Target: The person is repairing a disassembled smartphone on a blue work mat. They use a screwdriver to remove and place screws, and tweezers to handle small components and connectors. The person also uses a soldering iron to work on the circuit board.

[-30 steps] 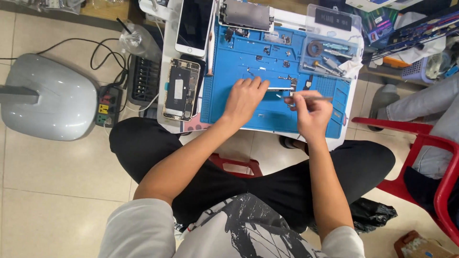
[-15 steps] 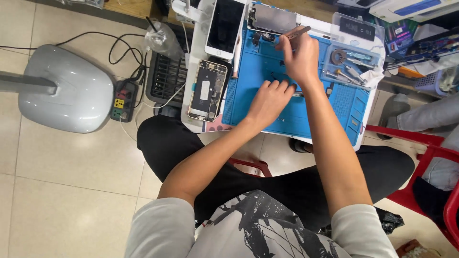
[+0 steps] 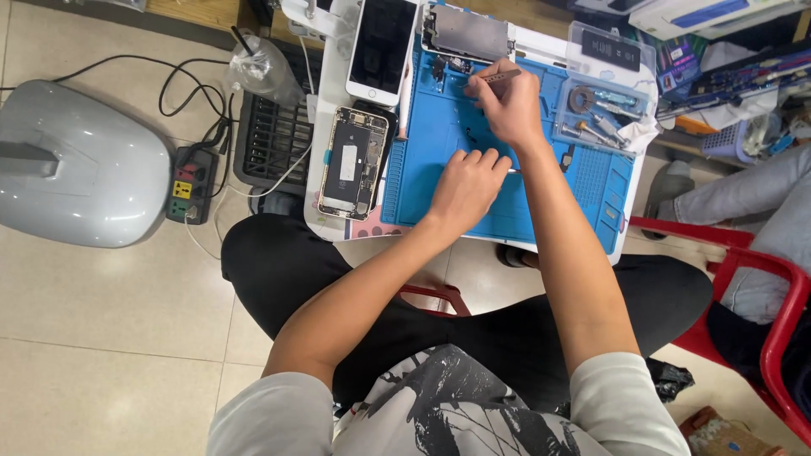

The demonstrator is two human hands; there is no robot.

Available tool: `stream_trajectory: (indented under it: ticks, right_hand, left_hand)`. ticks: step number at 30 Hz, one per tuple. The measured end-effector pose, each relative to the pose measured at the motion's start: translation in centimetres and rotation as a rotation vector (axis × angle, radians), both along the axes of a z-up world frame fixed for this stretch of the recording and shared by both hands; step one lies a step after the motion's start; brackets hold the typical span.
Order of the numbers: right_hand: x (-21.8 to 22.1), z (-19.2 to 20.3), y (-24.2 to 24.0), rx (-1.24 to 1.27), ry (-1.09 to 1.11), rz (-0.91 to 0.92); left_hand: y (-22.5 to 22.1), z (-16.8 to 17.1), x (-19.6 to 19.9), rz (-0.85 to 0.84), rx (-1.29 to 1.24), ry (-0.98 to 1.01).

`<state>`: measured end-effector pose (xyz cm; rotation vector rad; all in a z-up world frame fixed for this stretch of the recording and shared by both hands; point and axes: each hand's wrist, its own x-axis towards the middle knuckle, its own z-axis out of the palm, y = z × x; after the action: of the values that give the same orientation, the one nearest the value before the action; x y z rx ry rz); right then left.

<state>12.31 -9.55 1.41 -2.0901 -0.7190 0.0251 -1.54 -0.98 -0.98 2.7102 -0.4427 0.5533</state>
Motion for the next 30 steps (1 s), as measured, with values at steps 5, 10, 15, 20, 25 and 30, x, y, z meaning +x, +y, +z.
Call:
stream_trajectory:
  ticks: [5,10,15,20,25,30]
  right_hand:
    - [0.6,0.3,0.1,-0.033,0.023,-0.01]
    - [0.2,-0.6,-0.1,-0.073,-0.156,0.072]
    - [0.4,-0.1,0.2,-0.066,-0.122,0.06]
    - [0.9,-0.3,0.0,-0.084,-0.121,0.052]
    - [0.6,-0.2,0.0,-0.056,-0.086,0.046]
    - [0.5,-0.8,-0.1,-0.042,-0.077,0.027]
  left_hand:
    - [-0.1,0.1,0.5,0.012,-0.009,0.021]
    - [-0.3,0.0,0.0,0.03,-0.023,-0.006]
    - [-0.3,0.2,0.5,0.035,-0.007,0.03]
    - [-0.4,0.1,0.6,0.045,0.01,0.014]
    - [-0.2,0.1,0.4,0.037,0.037,-0.003]
    - [-0.2,0.3,-0.1,0.046,0.027,-0.026]
